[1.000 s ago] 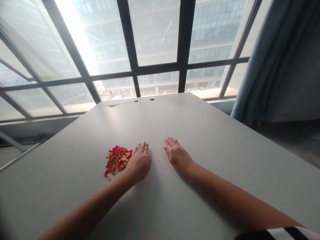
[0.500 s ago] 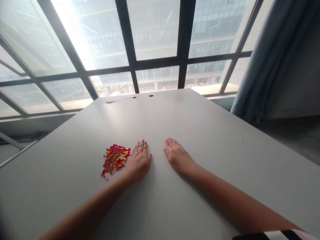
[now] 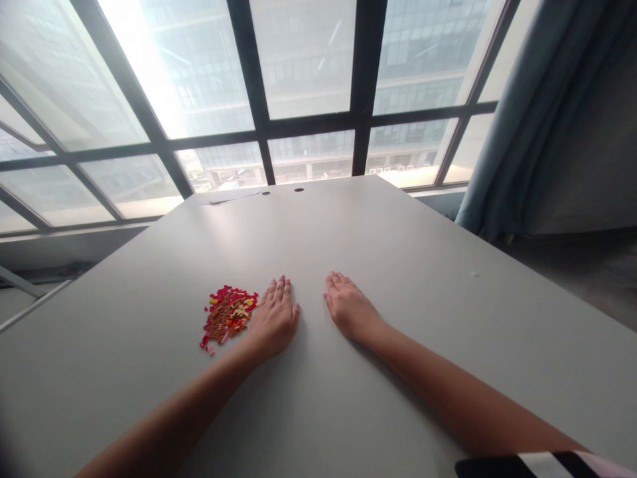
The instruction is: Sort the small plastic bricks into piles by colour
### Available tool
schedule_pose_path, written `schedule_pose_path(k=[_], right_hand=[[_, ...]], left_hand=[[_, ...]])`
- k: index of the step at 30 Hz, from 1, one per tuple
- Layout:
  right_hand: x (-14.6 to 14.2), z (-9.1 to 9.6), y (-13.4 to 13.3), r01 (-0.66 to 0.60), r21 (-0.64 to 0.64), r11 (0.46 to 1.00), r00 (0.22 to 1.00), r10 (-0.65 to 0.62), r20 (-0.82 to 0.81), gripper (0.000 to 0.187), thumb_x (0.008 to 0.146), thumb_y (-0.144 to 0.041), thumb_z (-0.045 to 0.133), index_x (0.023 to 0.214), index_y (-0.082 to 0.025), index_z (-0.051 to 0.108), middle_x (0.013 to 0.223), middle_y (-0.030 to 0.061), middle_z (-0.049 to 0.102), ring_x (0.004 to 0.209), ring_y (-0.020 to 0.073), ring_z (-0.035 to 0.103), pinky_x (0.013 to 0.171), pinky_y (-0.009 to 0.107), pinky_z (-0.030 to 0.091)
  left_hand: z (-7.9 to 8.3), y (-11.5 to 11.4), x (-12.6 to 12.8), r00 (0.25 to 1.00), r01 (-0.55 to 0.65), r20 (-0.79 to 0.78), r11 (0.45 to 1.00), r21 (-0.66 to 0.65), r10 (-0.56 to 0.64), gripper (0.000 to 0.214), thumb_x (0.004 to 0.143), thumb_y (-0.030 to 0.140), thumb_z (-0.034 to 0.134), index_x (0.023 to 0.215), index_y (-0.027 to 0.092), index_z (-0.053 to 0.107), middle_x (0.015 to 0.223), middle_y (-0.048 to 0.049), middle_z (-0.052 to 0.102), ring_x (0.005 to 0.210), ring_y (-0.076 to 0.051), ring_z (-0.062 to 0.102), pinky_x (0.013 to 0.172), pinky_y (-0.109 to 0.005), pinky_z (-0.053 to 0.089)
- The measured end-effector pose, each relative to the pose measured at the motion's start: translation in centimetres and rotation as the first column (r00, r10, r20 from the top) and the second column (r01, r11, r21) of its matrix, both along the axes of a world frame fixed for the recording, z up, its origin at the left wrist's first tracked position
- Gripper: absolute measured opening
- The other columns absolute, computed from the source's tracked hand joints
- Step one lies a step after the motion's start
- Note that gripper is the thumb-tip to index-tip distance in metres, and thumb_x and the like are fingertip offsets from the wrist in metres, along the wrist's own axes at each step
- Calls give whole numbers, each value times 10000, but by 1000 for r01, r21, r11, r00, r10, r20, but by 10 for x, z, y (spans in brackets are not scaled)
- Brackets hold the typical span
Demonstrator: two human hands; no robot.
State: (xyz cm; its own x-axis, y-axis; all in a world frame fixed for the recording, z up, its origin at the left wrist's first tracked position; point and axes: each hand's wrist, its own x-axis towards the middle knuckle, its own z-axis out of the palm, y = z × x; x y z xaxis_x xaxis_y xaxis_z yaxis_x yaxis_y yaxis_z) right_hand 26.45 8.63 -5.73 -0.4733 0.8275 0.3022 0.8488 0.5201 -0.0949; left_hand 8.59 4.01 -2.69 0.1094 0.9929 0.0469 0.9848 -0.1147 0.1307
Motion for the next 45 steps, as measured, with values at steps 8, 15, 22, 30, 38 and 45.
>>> schedule_pose_path(k=[8,15,22,30,38,45], right_hand=[[-2,4,-2,16,-16,1000,1000,-15,27,573,929,-286,239,1334,68,436,1399,233,420,1327,281,379,1117,421,302],[-3,5,-3,25,-9,1000,998,-24,54,557,931,-277,249,1340,50,436,1401,223,420,1327,277,380,1114,426,311],[0,17,-7,-26,99,995,993,37,-116,505,942,-266,284,1313,11,484,1389,204,450,1338,266,365,1111,444,329],[9,40,-12,-91,227,970,912,173,-373,409,966,-312,317,1079,-119,661,1173,137,654,1244,262,495,1056,479,412],[3,42,-18,-141,159,977,866,199,-459,422,970,-369,314,990,-159,680,1127,117,675,1247,261,492,1040,477,428],[5,44,-18,-144,119,982,839,185,-511,432,965,-385,317,955,-161,686,1120,119,678,1247,272,490,1041,484,419]], left_hand=[[1,0,0,1000,2,-24,1000,-21,-2,621,920,326,239,1451,4,208,1533,-163,136,1421,-274,100,1163,-399,147],[-1,1,0,1000,2,-19,1000,-21,-2,619,923,319,237,1449,-6,203,1532,-172,136,1422,-279,99,1164,-406,143],[12,0,-6,994,70,73,994,89,-77,546,924,261,293,1407,9,331,1479,-179,322,1394,-291,232,1141,-415,233],[24,15,-141,959,144,212,968,208,-188,533,901,386,322,1336,107,457,1455,-125,392,1396,-275,243,1116,-478,276],[0,5,-152,980,145,134,989,22,-147,740,875,620,313,1431,131,325,1527,-145,215,1416,-341,84,1130,-532,173],[6,2,-78,949,257,188,966,2,-253,687,904,549,334,1433,113,306,1523,-168,206,1421,-320,67,1140,-514,146]])
